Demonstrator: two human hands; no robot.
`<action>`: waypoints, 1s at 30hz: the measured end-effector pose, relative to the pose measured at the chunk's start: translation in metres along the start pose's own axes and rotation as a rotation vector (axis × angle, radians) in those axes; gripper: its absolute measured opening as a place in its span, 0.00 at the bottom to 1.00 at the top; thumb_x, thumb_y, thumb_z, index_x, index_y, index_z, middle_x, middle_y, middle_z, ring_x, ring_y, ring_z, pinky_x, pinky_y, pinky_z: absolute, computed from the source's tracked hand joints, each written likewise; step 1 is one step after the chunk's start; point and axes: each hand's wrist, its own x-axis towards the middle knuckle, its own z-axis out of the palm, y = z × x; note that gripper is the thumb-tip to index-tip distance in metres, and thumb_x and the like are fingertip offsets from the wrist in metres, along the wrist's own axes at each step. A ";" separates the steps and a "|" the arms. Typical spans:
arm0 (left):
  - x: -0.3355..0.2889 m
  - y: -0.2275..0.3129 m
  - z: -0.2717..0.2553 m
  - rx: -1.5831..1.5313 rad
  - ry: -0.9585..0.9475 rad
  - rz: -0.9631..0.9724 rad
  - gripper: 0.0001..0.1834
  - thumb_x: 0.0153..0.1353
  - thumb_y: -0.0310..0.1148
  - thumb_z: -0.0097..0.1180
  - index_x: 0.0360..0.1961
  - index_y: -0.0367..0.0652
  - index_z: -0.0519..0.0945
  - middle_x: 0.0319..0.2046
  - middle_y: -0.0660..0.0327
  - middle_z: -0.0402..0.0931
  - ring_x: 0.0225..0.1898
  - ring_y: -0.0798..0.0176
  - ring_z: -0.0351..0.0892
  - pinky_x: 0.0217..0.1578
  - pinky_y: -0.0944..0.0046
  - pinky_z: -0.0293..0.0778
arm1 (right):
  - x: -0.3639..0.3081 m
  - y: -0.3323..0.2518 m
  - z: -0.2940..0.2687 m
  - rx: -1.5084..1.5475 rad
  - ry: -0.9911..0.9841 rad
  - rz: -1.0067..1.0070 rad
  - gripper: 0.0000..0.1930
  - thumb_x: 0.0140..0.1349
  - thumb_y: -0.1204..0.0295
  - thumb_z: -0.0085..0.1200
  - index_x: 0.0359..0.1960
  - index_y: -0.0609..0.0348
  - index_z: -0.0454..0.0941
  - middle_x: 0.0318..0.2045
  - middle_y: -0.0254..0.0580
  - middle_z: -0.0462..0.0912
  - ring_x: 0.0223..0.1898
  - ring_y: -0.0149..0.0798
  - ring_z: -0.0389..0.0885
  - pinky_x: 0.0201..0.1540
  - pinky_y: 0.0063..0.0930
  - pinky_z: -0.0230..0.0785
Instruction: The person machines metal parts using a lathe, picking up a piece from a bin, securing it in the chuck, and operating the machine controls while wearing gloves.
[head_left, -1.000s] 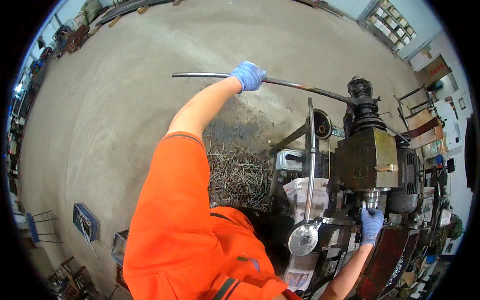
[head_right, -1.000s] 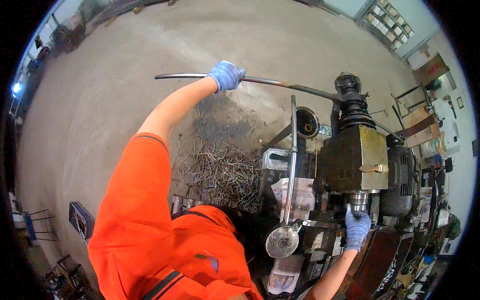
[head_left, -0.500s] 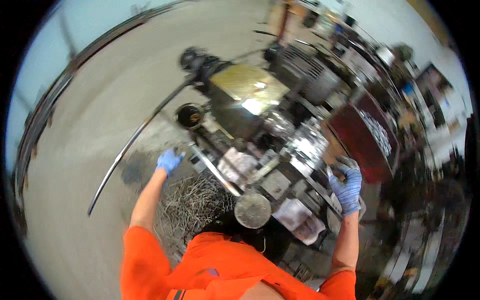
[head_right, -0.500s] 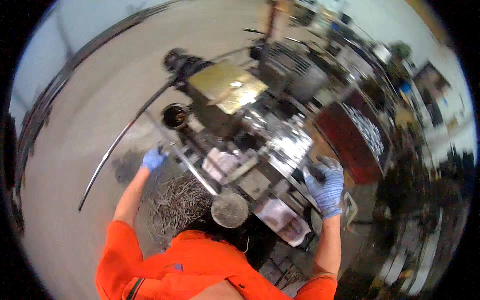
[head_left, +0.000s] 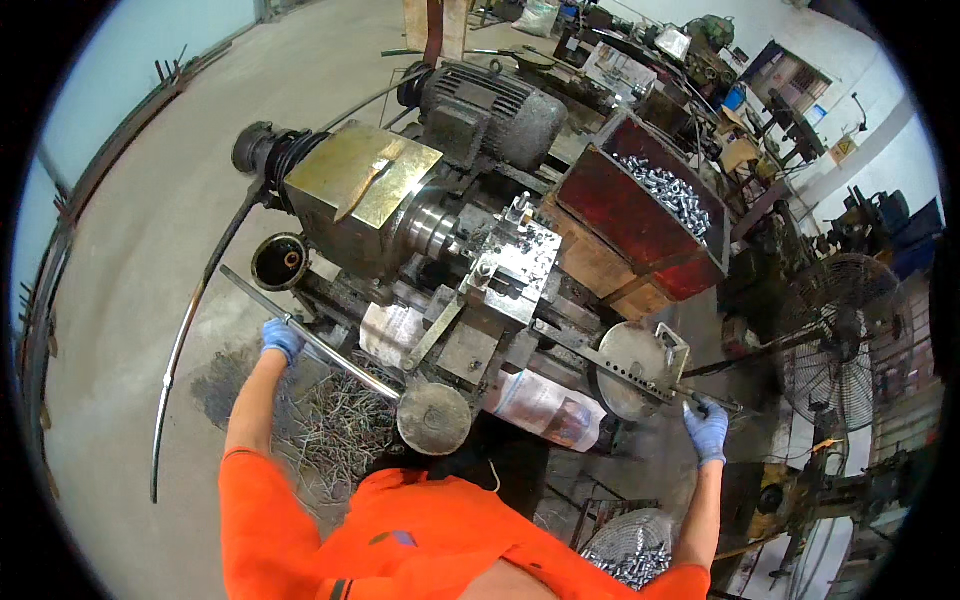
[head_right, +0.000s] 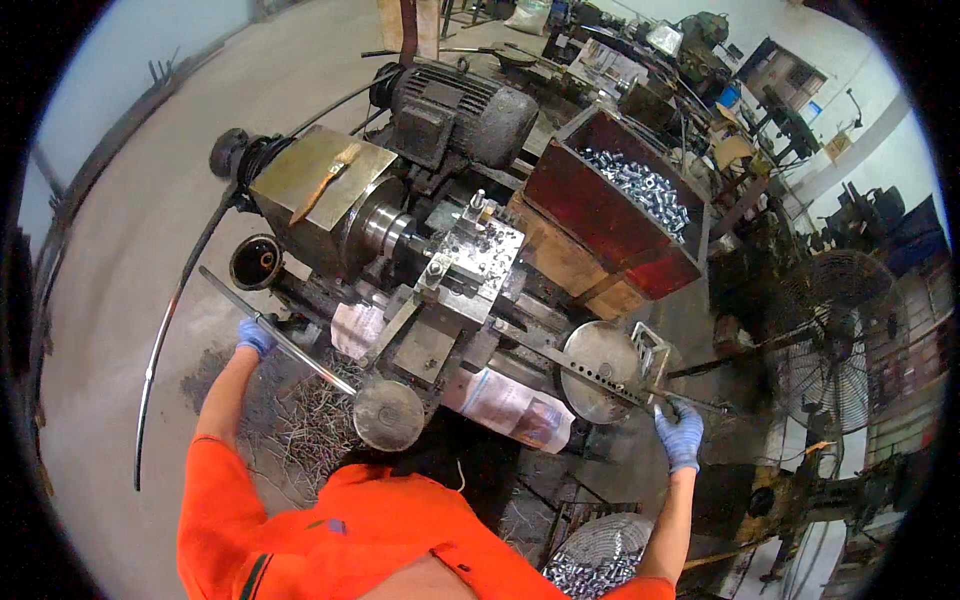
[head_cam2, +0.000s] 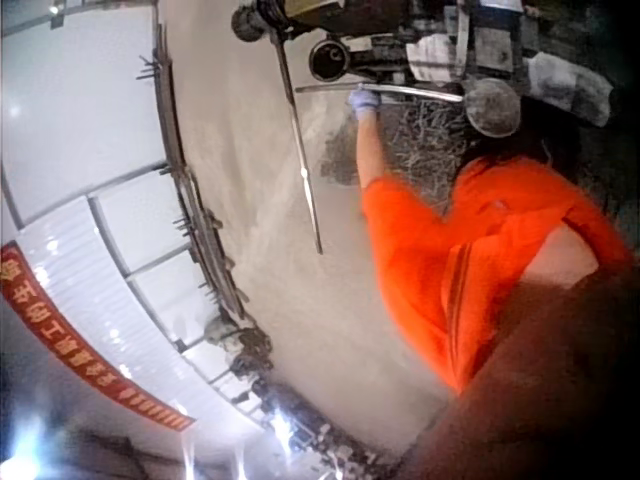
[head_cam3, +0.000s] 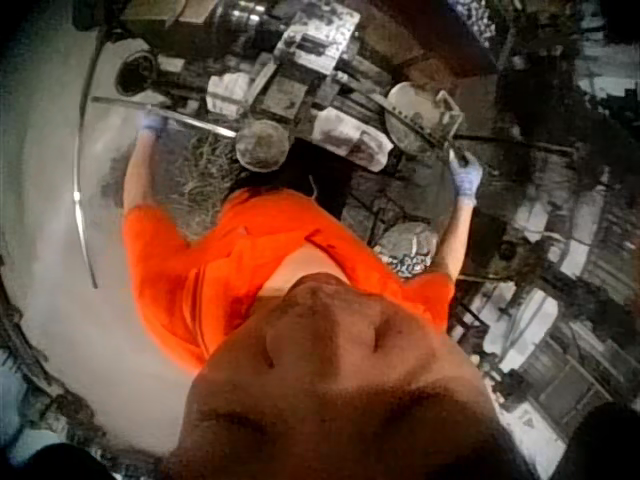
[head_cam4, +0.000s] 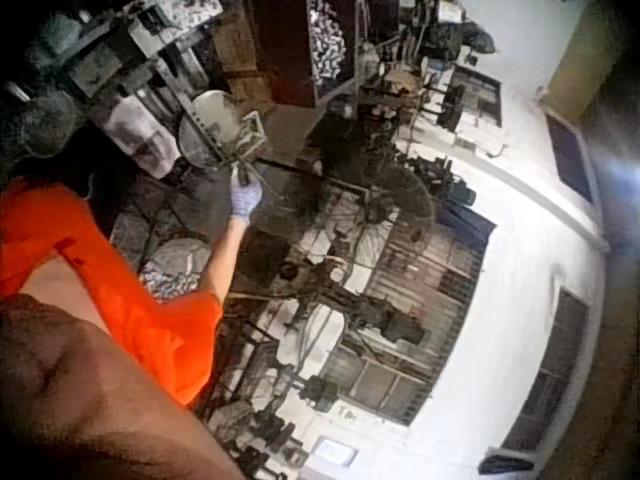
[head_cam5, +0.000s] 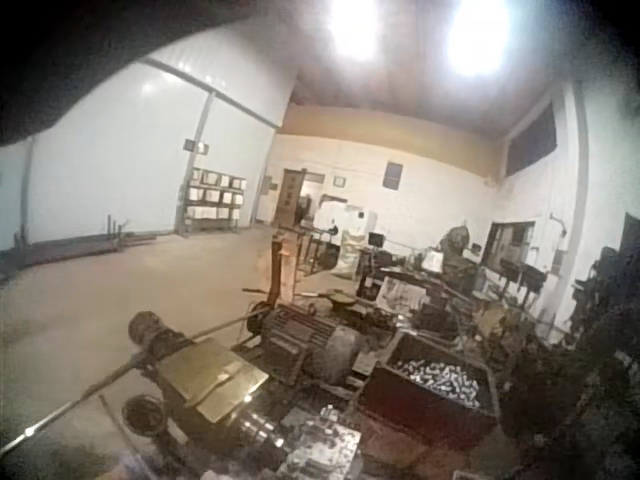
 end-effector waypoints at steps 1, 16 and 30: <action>-0.009 0.003 -0.010 0.017 -0.041 -0.019 0.14 0.52 0.48 0.48 0.31 0.53 0.79 0.33 0.58 0.79 0.35 0.51 0.78 0.31 0.56 0.72 | 0.005 0.016 0.001 -0.139 -0.027 -0.055 0.22 0.44 0.59 0.63 0.37 0.62 0.78 0.37 0.51 0.80 0.40 0.46 0.78 0.45 0.32 0.68; -0.034 -0.021 -0.137 -1.227 0.352 -0.576 0.20 0.58 0.43 0.53 0.32 0.32 0.74 0.17 0.54 0.73 0.12 0.62 0.72 0.10 0.66 0.68 | -0.016 0.195 0.002 -0.596 -0.229 0.513 0.24 0.43 0.53 0.56 0.41 0.52 0.78 0.43 0.48 0.78 0.49 0.48 0.73 0.53 0.39 0.62; 0.006 0.026 -0.116 -1.564 0.678 -0.770 0.11 0.49 0.30 0.52 0.21 0.29 0.73 0.16 0.53 0.73 0.13 0.60 0.72 0.15 0.61 0.69 | -0.318 0.207 0.009 -0.469 -0.078 0.841 0.19 0.38 0.59 0.60 0.25 0.63 0.79 0.28 0.58 0.79 0.34 0.55 0.79 0.41 0.40 0.71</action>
